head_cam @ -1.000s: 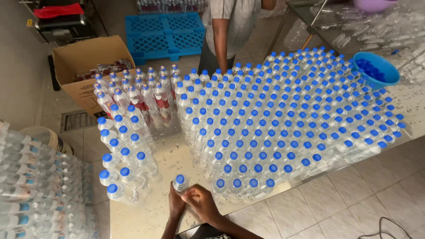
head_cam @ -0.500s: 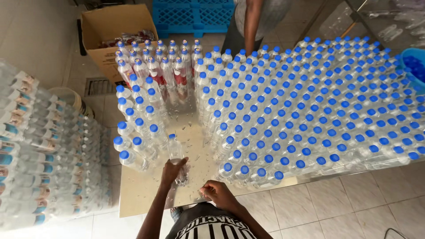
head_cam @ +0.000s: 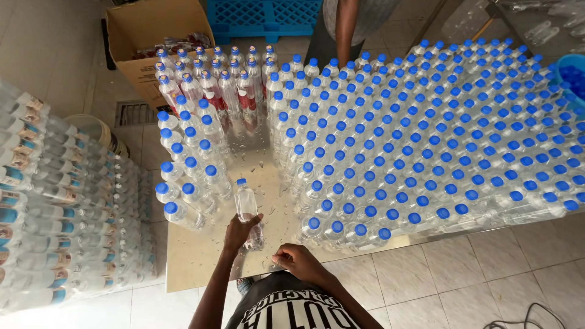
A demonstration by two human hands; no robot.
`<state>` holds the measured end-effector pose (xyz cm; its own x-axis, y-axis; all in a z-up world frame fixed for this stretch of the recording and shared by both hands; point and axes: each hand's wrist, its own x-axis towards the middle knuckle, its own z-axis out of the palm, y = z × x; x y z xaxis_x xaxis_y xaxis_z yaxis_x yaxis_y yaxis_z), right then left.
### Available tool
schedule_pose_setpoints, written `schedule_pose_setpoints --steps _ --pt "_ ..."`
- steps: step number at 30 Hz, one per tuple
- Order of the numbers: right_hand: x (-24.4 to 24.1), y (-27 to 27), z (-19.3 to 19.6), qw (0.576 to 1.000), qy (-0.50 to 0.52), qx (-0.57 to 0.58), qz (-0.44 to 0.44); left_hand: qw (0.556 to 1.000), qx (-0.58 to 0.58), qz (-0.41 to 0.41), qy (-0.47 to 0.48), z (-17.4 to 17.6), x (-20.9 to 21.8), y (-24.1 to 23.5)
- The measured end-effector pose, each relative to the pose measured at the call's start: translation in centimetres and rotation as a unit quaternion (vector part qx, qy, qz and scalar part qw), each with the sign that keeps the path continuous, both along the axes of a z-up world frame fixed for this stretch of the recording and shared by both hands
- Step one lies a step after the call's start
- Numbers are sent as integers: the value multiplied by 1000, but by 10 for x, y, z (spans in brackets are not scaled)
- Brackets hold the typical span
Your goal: The person places blue caps onto water bottles and then arranges the capped bottles into organized rows on a workspace.
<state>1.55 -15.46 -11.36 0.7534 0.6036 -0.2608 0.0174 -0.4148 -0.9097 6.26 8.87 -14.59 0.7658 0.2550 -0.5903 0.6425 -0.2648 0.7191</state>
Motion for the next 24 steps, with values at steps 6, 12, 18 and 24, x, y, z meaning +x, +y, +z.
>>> schedule_pose_setpoints --steps 6,12,18,24 --pt "-1 3 12 1000 7 -10 5 1000 7 13 -20 -7 0 1" --pt "-3 7 17 1000 -4 -18 13 950 -132 78 -273 27 -6 -10" --pt "-1 13 16 1000 -4 -21 20 919 -137 99 -357 36 -2 -7" --pt "-2 12 16 999 4 -41 21 978 -46 62 -195 38 -2 -2"
